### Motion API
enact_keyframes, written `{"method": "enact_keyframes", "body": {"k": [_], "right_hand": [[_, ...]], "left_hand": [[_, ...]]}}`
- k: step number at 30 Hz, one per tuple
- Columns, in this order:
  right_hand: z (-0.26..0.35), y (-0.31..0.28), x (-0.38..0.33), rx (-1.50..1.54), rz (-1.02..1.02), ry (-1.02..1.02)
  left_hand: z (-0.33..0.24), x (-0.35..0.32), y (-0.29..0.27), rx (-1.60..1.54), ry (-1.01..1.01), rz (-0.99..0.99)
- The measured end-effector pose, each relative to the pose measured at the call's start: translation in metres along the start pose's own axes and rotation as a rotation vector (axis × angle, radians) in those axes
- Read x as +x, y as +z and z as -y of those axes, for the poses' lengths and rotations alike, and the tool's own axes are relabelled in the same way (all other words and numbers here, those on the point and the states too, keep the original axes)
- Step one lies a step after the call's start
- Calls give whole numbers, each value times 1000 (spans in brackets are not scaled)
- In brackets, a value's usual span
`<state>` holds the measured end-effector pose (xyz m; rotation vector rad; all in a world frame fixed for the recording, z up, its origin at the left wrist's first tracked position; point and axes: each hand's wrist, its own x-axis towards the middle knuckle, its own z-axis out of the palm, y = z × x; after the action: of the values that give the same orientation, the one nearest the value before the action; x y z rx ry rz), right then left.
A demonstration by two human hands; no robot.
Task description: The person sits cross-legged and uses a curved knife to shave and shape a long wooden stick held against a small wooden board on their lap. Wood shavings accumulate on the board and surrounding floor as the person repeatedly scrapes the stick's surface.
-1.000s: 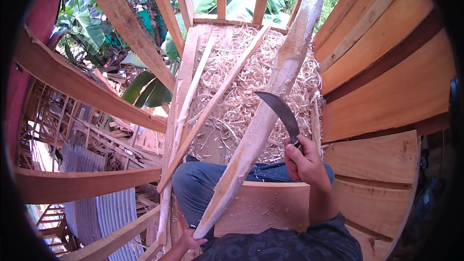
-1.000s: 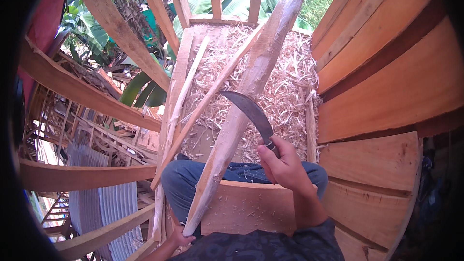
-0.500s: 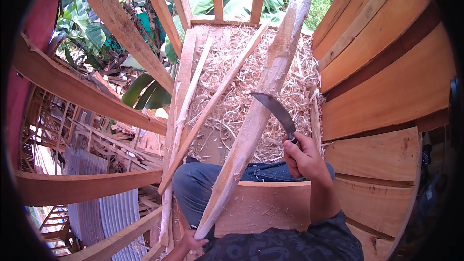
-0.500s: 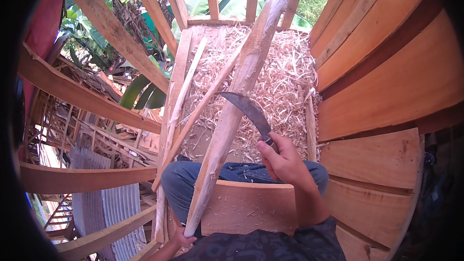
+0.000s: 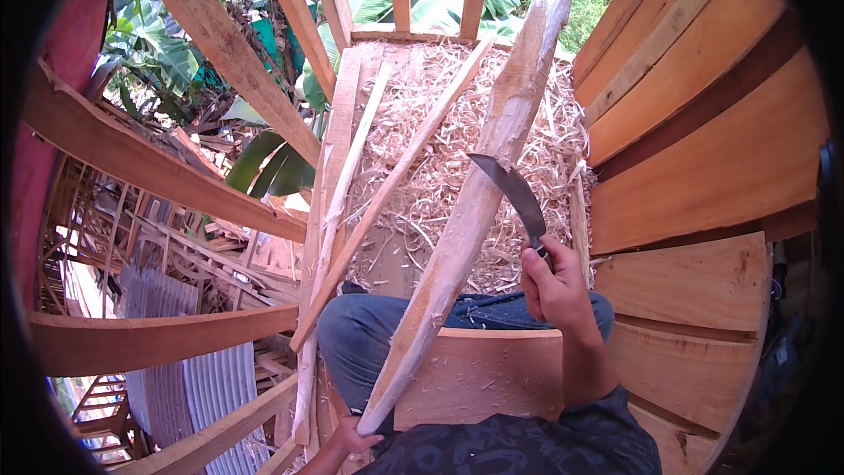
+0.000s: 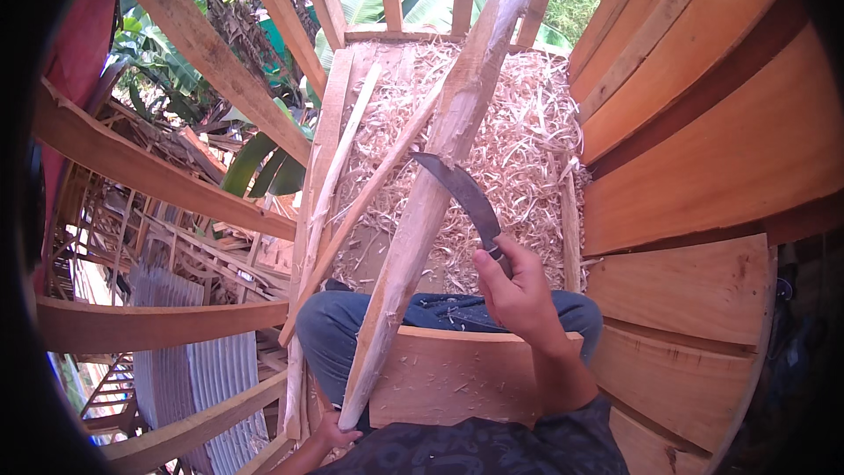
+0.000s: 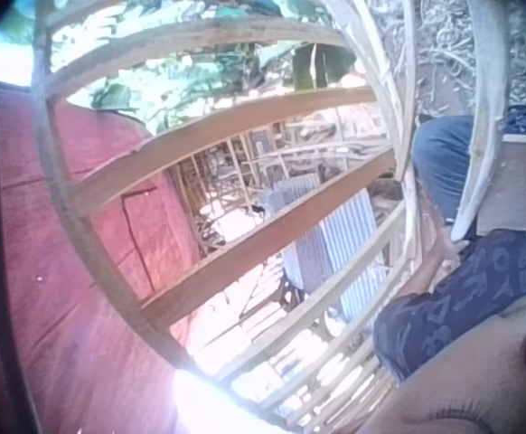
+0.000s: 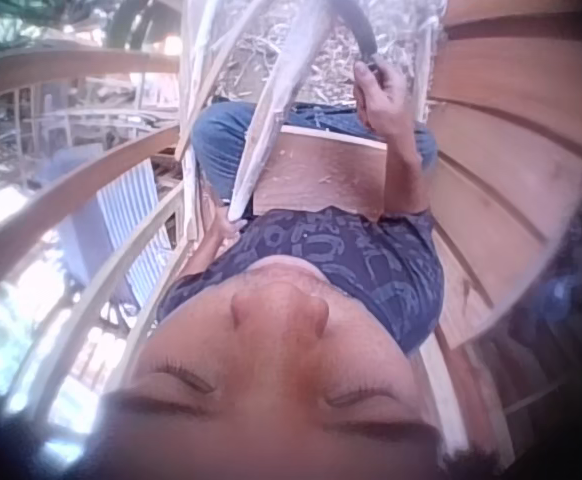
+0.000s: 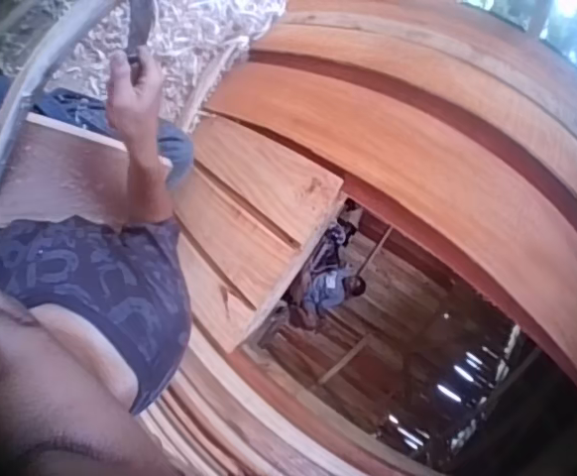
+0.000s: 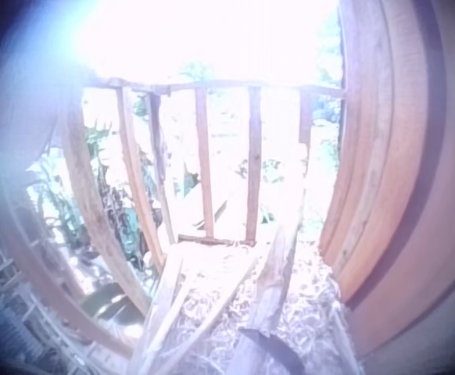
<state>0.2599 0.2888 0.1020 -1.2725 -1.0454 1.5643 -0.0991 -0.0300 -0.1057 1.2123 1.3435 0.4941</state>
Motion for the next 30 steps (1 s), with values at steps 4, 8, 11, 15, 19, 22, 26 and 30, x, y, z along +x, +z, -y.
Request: {"method": "enact_keyframes", "body": {"k": [4,8,11,15,19,22,26,30], "right_hand": [[-12,-1,8,-339,-143,-197],[-13,8,12,-503,-217,-312],[-4,6,10,-161,-81,-80],[2,13,2,338,66,109],[-15,21,11,-99,-147,-202],[-25,20,20,-416,-278,-360],[-21,23,21,-540,-317,-426],[1,19,12,193,-19,66]], "left_hand": [[4,1,2,2,31,-7],[6,1,4,13,53,-27],[-7,2,5,-32,51,-51],[-10,0,5,-28,24,-49],[4,-1,5,65,53,-51],[0,0,6,-10,-21,-47],[-19,3,6,3,18,-74],[-12,0,5,34,-4,-49]]}}
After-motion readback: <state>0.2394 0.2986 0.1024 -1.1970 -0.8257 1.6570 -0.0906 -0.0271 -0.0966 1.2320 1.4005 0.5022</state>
